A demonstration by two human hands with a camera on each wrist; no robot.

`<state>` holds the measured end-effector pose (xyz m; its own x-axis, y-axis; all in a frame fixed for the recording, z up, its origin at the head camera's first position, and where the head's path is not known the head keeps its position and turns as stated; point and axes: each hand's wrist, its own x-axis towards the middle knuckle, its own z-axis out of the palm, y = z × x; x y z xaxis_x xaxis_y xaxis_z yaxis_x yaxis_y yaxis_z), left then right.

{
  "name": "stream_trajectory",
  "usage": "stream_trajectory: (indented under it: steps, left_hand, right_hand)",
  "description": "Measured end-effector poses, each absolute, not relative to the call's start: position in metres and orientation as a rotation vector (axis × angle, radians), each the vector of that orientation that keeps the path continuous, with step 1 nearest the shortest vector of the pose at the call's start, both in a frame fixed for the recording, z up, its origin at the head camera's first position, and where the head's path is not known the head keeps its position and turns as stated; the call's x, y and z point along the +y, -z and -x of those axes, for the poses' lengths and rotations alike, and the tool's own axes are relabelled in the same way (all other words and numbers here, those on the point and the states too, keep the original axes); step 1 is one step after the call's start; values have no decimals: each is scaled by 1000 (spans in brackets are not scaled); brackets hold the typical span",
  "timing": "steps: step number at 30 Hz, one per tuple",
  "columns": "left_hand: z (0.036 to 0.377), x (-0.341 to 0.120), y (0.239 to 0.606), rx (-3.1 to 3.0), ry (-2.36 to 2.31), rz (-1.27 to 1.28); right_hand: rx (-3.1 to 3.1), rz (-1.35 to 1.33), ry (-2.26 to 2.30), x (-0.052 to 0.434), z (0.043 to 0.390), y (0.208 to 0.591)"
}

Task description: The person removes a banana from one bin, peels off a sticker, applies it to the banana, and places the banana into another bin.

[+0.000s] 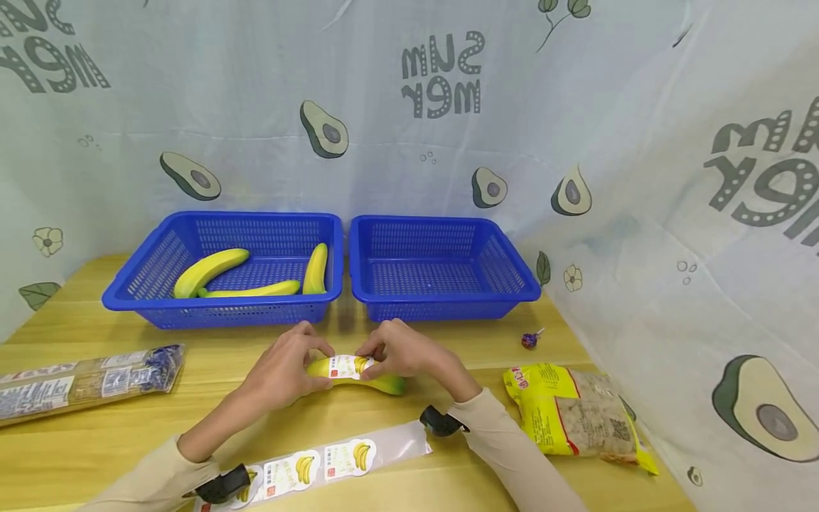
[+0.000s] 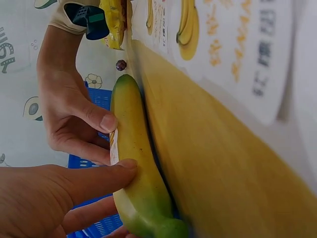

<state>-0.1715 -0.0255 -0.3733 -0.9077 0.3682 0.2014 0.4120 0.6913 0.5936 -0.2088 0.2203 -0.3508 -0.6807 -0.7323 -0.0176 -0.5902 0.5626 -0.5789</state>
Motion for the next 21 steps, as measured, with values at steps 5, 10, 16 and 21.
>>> stream_trajectory:
  steps: [5, 10, 16, 21]
  left_hand:
    - [171, -26, 374, -2803, 1050, 702]
    - [172, -26, 377, -2756, 1144, 785]
    - [172, -26, 370, -2704, 1205, 897]
    - [172, -27, 365, -2659, 1202, 915]
  right_hand:
    - [2534, 1083, 823, 219, 206, 351]
    - [2515, 1094, 856, 222, 207, 352]
    - [2508, 1108, 897, 226, 209, 353]
    - [2443, 1106, 939, 225, 214, 349]
